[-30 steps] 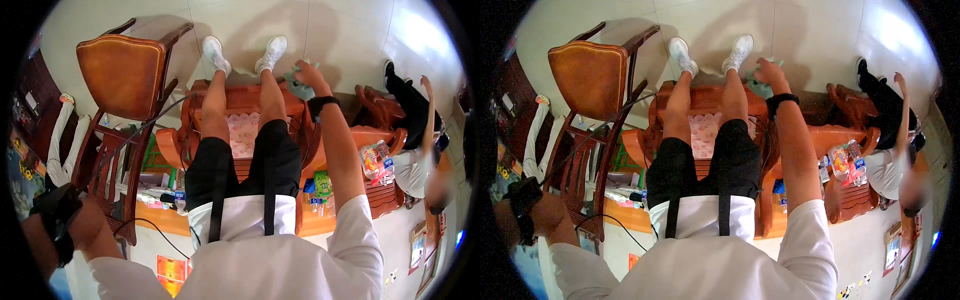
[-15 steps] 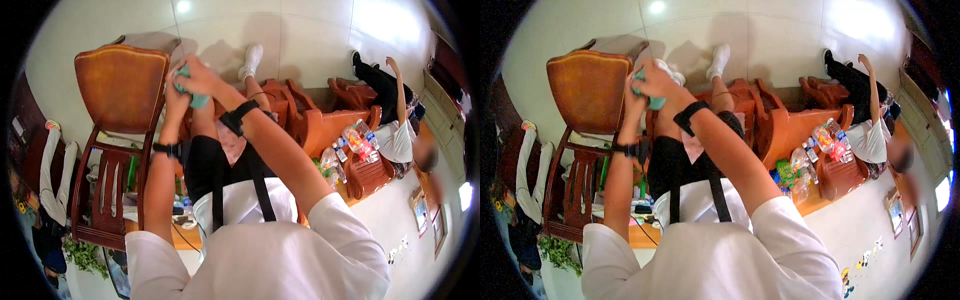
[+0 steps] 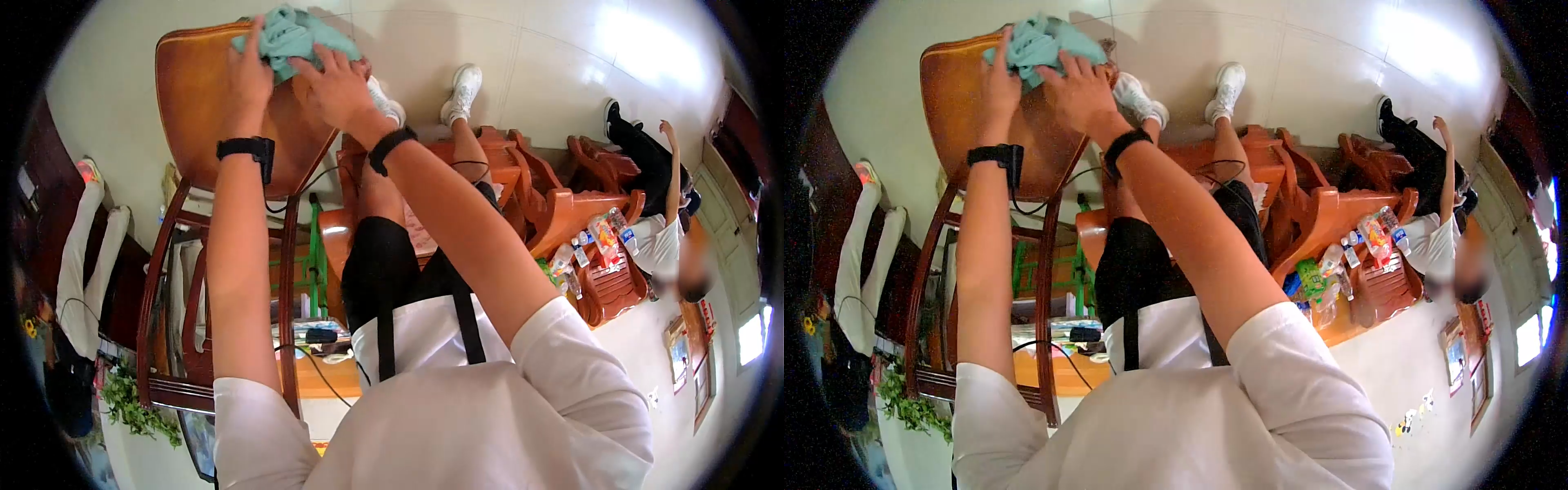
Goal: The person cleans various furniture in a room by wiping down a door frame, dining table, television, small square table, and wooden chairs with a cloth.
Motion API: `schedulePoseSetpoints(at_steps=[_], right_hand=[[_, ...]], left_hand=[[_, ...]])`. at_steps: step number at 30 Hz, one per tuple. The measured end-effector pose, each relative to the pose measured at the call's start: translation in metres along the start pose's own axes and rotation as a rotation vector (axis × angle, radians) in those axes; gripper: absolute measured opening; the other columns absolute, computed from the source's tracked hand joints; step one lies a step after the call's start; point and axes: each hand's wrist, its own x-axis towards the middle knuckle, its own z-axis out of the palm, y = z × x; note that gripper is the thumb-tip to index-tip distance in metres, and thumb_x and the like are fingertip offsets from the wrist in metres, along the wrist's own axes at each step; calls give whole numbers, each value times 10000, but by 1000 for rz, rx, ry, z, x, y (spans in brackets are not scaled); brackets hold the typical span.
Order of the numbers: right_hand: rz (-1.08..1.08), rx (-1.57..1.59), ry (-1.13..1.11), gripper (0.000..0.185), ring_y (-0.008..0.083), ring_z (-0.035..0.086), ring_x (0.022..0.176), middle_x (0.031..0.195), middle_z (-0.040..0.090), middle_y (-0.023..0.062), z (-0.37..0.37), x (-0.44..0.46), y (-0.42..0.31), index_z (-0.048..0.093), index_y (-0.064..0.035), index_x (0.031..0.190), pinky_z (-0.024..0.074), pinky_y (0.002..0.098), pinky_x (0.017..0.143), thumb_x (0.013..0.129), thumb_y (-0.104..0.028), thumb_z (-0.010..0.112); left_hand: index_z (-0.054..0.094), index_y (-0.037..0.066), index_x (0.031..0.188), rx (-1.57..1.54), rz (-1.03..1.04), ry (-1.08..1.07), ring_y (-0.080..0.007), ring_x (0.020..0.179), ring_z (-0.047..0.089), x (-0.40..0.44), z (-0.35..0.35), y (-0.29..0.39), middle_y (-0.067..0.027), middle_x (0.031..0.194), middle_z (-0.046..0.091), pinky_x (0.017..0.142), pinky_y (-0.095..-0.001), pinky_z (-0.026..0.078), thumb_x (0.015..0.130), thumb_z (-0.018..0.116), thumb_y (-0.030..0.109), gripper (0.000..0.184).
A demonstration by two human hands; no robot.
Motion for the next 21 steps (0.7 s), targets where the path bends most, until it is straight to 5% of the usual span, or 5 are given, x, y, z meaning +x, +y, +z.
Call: schedulePoseSetpoints(at_steps=[3, 10, 17, 21], right_hand=[[34, -97, -18, 384, 330, 487, 1197, 1261, 525, 129, 8, 10, -2, 612, -153, 1202, 395, 497, 975, 871, -345, 639], [-53, -248, -271, 345, 291, 555, 1121, 1146, 575, 121, 31, -39, 4, 656, -70, 1054, 420, 480, 936, 860, -355, 656], [-140, -121, -437, 439, 328, 657, 996, 1091, 615, 166, 44, 41, -21, 620, -24, 1067, 544, 447, 834, 784, -328, 759], [3, -7, -389, 721, 405, 651, 1003, 1082, 638, 227, 35, 98, -49, 437, -80, 1289, 531, 478, 870, 730, -305, 832]], left_hand=[[379, 353, 1504, 164, 64, -54, -427, 1144, 520, -40, 17, -2, -214, 1308, 462, 949, -485, 474, 875, 576, -13, 753], [384, 312, 1515, 249, -42, -343, -436, 1135, 474, -145, 32, 7, -217, 1240, 472, 935, -535, 453, 882, 638, 130, 706], [402, 253, 1489, 160, -277, -37, -472, 1289, 393, -134, 15, -36, -259, 1472, 347, 1042, -566, 368, 875, 665, 294, 670], [350, 99, 1508, -214, -345, 336, -495, 1379, 284, -99, -3, -88, -306, 1521, 251, 1119, -562, 273, 978, 519, 415, 640]])
